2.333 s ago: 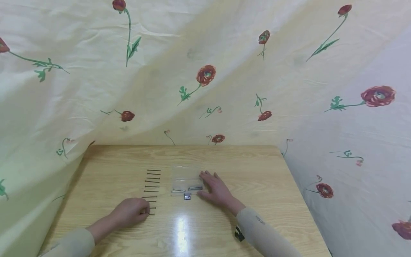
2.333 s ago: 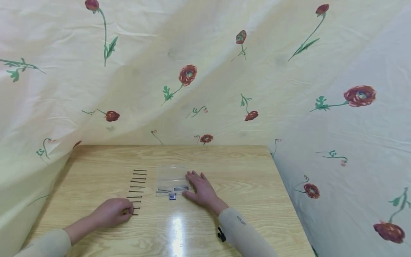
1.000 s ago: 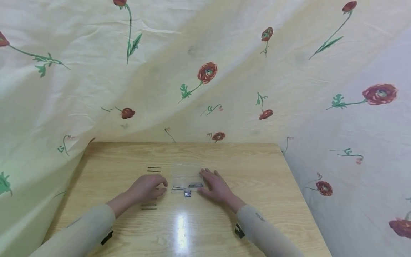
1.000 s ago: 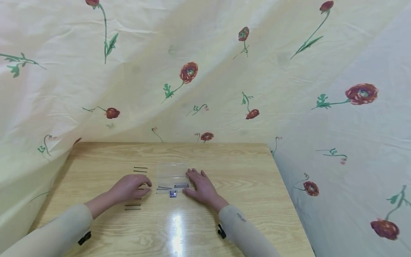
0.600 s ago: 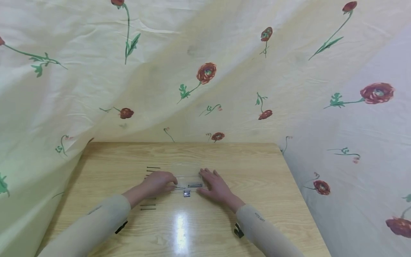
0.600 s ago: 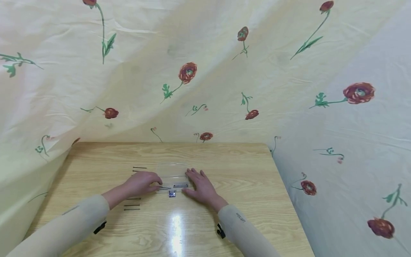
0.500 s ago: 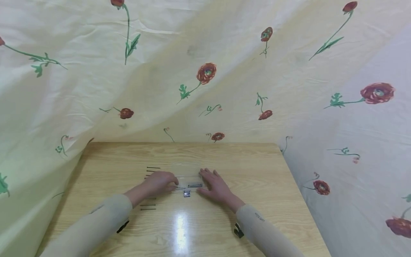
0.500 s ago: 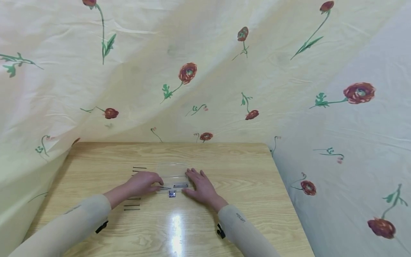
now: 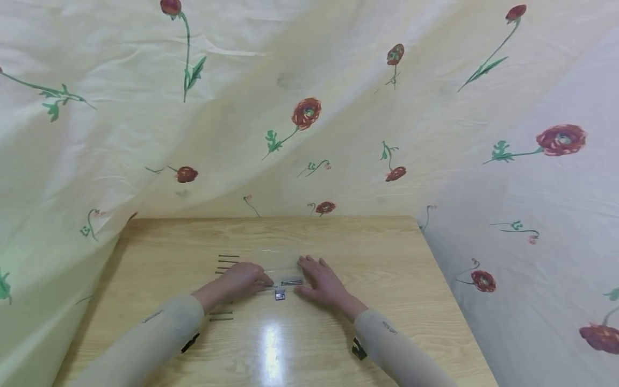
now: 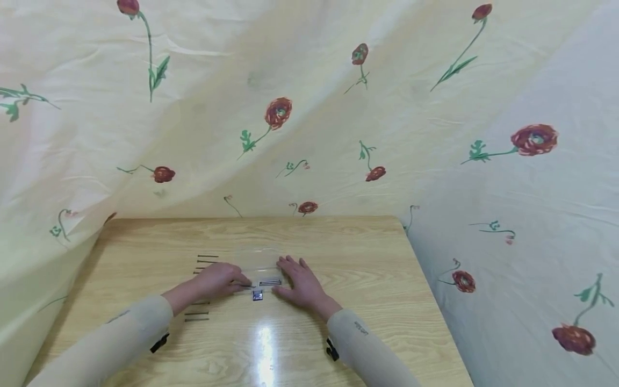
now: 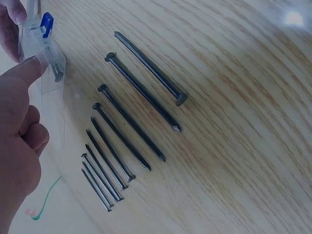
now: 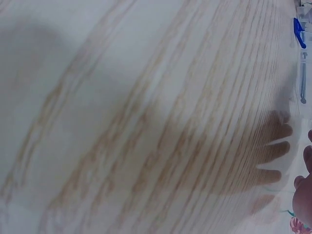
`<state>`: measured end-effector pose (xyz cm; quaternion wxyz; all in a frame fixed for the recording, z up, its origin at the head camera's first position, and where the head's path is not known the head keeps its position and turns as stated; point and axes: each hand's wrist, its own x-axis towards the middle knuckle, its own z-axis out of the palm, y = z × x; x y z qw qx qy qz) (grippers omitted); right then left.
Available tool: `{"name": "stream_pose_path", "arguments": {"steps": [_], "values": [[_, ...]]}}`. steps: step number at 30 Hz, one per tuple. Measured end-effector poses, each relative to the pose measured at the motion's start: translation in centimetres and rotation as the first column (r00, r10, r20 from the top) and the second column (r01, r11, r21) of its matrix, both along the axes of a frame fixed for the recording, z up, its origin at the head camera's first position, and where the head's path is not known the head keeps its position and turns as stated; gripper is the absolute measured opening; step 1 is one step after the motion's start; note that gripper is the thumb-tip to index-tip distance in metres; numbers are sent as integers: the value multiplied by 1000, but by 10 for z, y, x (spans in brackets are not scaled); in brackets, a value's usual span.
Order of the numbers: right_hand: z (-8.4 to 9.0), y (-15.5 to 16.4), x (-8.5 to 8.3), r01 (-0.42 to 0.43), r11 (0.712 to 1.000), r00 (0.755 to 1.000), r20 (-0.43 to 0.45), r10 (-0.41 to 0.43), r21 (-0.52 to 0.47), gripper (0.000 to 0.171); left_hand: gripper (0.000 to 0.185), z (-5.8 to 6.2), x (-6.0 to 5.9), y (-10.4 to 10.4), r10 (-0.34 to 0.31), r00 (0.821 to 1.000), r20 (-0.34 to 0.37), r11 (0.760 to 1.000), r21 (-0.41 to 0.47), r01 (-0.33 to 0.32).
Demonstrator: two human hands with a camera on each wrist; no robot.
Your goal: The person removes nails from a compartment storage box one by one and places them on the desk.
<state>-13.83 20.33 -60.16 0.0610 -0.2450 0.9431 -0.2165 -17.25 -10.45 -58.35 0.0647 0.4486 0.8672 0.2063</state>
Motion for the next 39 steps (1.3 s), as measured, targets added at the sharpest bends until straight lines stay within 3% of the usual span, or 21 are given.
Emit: {"name": "stream_pose_path", "arguments": {"steps": [8,17,23,30,36,39], "values": [[-2,1,0,-7,1000,1000,-2,7,-11,78,18,-6,-2,6,6,1000,22,1000,-17,-6],[1,1,-2,-4,1000,1000,-2,4,-1,78,15,-1,-4,12,-53,995,-82,997,-66,48],[2,1,-1,-4,1000,1000,4,4,-7,78,1,-2,-2,17,-26,993,-114,996,-89,15],[5,1,0,-2,1000,1000,7,2,-1,79,6,3,3,24,-19,989,-146,983,-184,-8],[6,1,2,-2,1000,1000,12,2,-1,79,9,2,5,27,-57,975,-213,969,-246,3],[6,1,3,-2,1000,1000,11,2,6,79,10,1,6,27,-69,976,-207,968,-250,16]]}}
